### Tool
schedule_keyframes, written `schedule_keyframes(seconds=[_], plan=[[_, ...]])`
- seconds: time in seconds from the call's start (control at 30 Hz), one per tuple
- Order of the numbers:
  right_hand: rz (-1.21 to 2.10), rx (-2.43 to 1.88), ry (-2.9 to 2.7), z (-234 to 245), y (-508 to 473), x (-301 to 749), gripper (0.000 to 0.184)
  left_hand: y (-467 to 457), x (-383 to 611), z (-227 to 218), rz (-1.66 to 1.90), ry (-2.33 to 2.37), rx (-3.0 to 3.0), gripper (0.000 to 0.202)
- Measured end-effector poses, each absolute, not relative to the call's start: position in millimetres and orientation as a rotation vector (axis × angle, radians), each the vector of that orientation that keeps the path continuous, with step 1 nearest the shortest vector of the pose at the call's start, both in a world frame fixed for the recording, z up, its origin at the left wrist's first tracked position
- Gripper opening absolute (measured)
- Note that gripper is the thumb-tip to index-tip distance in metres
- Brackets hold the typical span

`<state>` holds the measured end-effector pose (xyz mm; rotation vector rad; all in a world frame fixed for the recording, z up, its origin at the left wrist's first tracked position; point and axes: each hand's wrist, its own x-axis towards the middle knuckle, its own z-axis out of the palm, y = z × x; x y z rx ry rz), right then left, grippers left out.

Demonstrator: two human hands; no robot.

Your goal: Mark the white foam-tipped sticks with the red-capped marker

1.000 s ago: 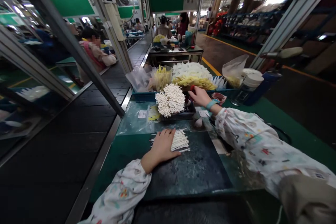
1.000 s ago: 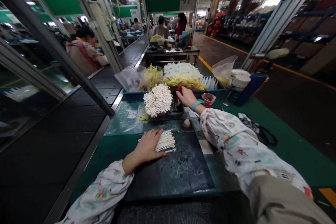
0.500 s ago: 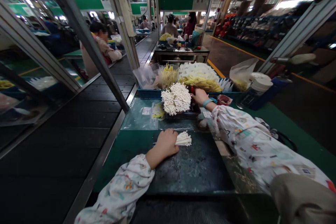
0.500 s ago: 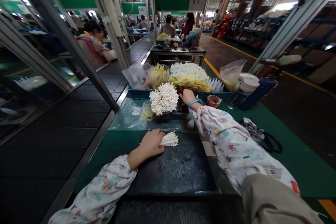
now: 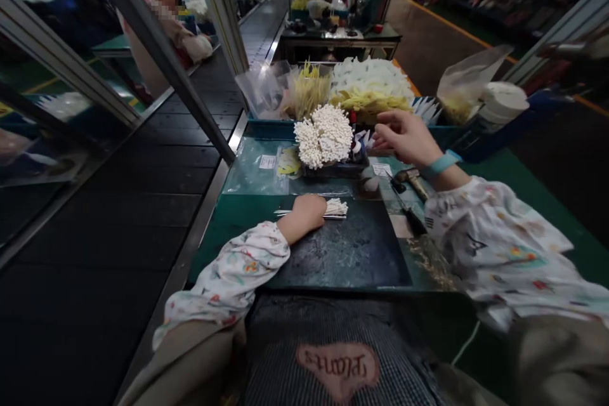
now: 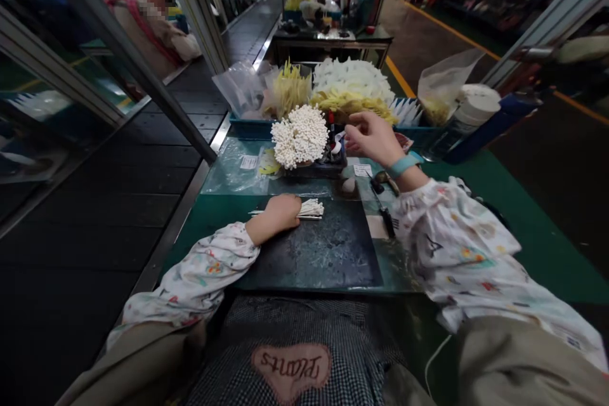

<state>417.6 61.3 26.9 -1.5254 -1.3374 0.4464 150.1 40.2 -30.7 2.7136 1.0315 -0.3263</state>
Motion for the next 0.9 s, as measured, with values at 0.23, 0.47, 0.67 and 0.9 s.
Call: schedule_keyframes(seconds=[0.23,0.47,0.67,0.9], plan=[[0.657,-1.343,-1.335,15.6,-32.7,386.6,0.041,34.7,159.7,-34.5,-0.324,1.037,2.746,0.024],[0.571,-1.396,-1.462,-24.8,-59.6,366.1,0.037,40.8,146.4,-33.0,-0.201,1.053,2.729,0.02],[0.431,-1.296,-1.418,-7.5,-61.9,356.3,0.029,34.7,134.2,-28.7,0.283,0.885,2.544,0.021],[0.127,-1.007,-1.937,44.1,-47.5,311.8,0.039,15.7,158.5,-82.1,0.975,0.693,2.109,0.041]])
